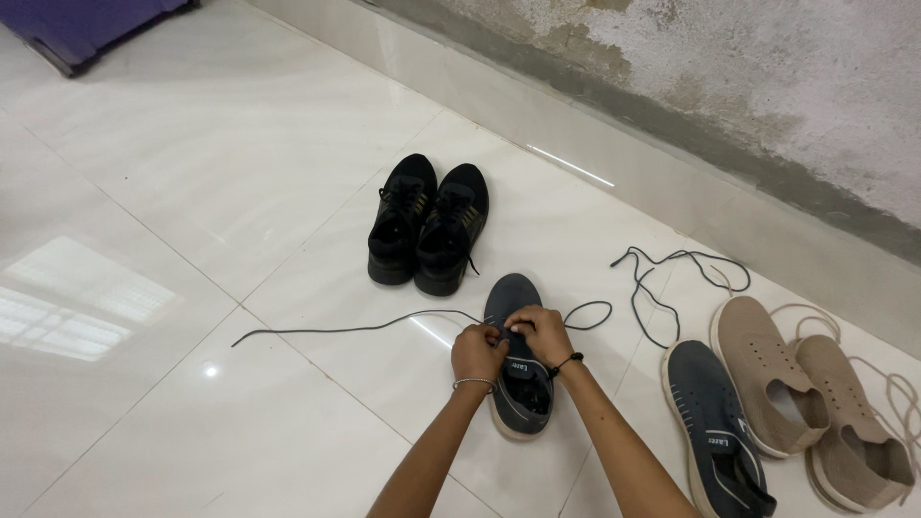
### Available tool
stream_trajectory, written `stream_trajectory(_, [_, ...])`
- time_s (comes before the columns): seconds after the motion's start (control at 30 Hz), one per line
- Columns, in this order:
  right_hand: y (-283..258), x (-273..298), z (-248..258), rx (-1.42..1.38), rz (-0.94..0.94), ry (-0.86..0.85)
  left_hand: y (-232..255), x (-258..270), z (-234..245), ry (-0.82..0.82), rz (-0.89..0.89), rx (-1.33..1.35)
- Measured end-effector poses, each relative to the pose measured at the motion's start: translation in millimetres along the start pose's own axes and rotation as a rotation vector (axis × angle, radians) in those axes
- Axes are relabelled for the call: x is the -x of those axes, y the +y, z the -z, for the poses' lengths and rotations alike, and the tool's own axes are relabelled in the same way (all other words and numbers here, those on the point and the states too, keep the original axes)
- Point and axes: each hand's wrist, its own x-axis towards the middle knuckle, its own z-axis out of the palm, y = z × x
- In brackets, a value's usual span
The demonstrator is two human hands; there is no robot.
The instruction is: The person threads laces through the eyelets of two pairs of shoes on the floor, one black and one grey, and ties the laces on each shoe.
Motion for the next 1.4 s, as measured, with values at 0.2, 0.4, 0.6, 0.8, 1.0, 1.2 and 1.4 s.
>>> stream_trajectory(0.2, [0,-2,-15,0.005,-0.039,0.045,3,2,4,0.02,-0.037,0.022])
stream_trajectory(0.4, [-22,7,-9,0.059,0.06,0.08,0,-7,5,-0.013,0.016,0.001])
stream_trajectory(0.6, [-71,48,8,0.379,0.298,0.053,-7,-23,18,0.005,-0.268,-0.221])
stream_trajectory(0.8, [-93,92,5,0.753,0.193,-0.351,-16,-55,64,0.159,-0.326,-0.245])
stream_trajectory(1.0, [-73,88,5,0.782,0.052,-0.374,-138,-55,233,0.177,0.153,-0.58])
stream_trajectory(1.2, [-70,83,5,0.817,-0.053,-0.4,-230,4,327,0.131,0.563,-0.716])
stream_trajectory(1.4, [-62,79,3,0.814,-0.013,-0.386,-217,-25,264,0.075,0.382,-0.973])
